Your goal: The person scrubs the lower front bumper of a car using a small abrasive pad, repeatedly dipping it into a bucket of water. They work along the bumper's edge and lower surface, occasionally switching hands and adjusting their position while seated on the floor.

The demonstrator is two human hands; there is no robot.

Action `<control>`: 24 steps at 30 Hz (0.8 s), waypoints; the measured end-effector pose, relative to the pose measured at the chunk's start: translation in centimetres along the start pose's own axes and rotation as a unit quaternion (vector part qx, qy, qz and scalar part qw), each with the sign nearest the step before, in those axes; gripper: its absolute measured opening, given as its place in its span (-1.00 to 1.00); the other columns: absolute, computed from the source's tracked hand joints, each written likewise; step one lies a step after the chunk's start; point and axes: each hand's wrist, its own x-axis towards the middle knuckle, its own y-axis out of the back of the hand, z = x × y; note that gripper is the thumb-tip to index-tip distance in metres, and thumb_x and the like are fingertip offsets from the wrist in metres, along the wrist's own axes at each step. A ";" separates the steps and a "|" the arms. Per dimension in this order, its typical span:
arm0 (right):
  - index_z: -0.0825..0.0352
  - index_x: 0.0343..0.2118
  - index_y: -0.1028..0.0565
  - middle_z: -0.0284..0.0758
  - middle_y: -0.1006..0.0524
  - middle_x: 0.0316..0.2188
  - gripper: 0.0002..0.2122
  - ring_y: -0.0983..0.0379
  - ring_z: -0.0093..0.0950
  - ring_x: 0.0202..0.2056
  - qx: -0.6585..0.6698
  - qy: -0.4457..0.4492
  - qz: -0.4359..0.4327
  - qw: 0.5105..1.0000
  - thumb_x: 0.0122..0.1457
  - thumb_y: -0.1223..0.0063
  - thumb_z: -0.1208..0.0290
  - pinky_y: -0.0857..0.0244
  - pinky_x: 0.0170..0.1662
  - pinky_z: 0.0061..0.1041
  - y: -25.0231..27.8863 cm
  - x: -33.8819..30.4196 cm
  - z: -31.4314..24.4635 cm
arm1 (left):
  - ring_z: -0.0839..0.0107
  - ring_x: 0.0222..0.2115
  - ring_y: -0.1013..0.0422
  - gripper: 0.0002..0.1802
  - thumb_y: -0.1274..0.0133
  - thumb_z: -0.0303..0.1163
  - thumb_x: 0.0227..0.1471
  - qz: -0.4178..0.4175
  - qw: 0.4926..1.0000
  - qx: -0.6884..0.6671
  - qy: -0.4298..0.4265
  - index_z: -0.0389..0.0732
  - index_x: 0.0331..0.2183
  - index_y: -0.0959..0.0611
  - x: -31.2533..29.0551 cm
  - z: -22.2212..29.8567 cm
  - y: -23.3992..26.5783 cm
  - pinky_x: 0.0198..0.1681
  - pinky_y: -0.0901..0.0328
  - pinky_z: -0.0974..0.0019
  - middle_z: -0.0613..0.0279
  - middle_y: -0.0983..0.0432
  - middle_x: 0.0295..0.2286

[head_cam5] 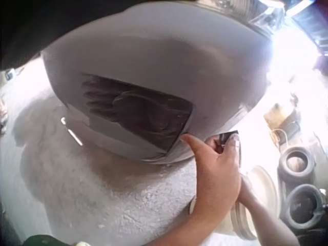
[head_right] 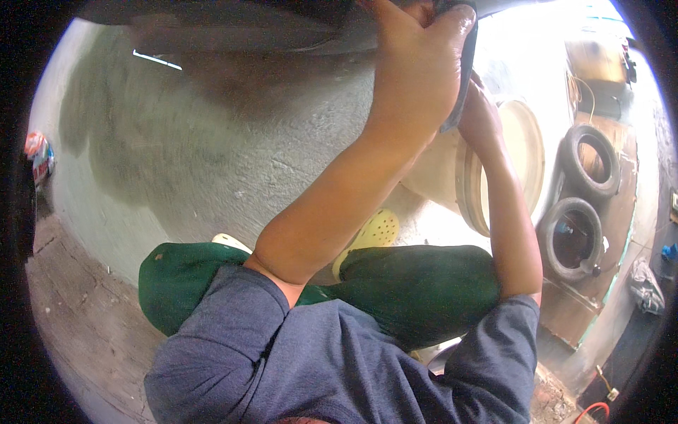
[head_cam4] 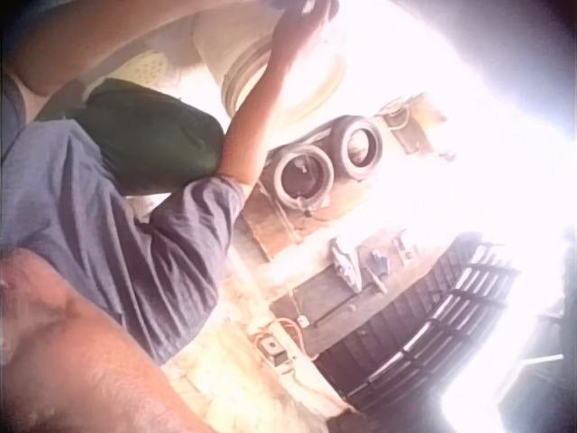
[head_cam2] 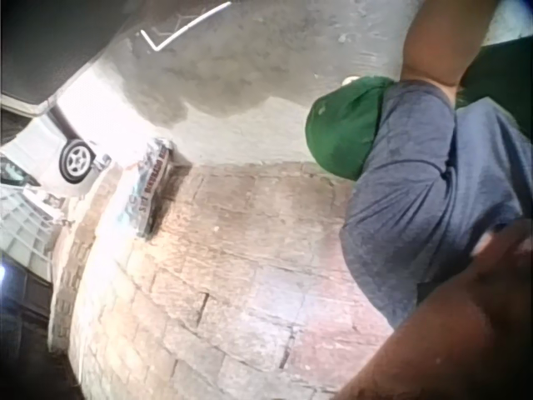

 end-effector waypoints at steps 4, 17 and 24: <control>0.16 0.20 -0.50 -0.28 -0.42 0.28 -0.60 -0.42 -0.16 0.21 -0.045 0.038 0.014 0.998 0.30 -0.09 0.31 -0.32 0.22 -0.21 -0.8 0.9 3.6 | 0.43 -0.28 -0.41 -0.02 -0.04 -0.47 0.32 -0.095 0.909 -0.220 0.341 -0.65 0.32 0.31 1.3 3.4 1.4 0.00 -0.30 0.39 0.16 -0.49 -0.26; 0.14 0.45 -0.13 -0.19 -0.34 0.33 -0.25 -0.41 -0.29 0.24 0.212 0.218 -0.012 0.953 0.15 -0.05 0.62 -0.34 0.30 -0.32 1.0 -0.9 3.3 | 0.45 -0.11 -0.37 -0.56 -0.23 -0.50 0.21 -0.080 0.954 -0.130 0.258 -0.26 0.05 -0.41 -5.4 -4.1 1.0 0.02 -0.32 0.36 0.18 -0.43 -0.11; 0.30 0.10 -0.43 -0.25 -0.59 -0.17 -0.60 -0.53 -0.43 -0.16 0.173 0.019 -0.132 0.976 0.17 -0.15 0.51 -0.39 -0.01 -0.44 11.6 -2.3 1.6 | 0.47 -0.14 -0.49 -0.72 -0.16 -0.31 0.31 -0.160 0.936 -0.167 0.265 -0.21 -0.03 -0.54 -5.7 -1.7 -0.5 -0.02 -0.42 0.26 0.26 -0.53 -0.17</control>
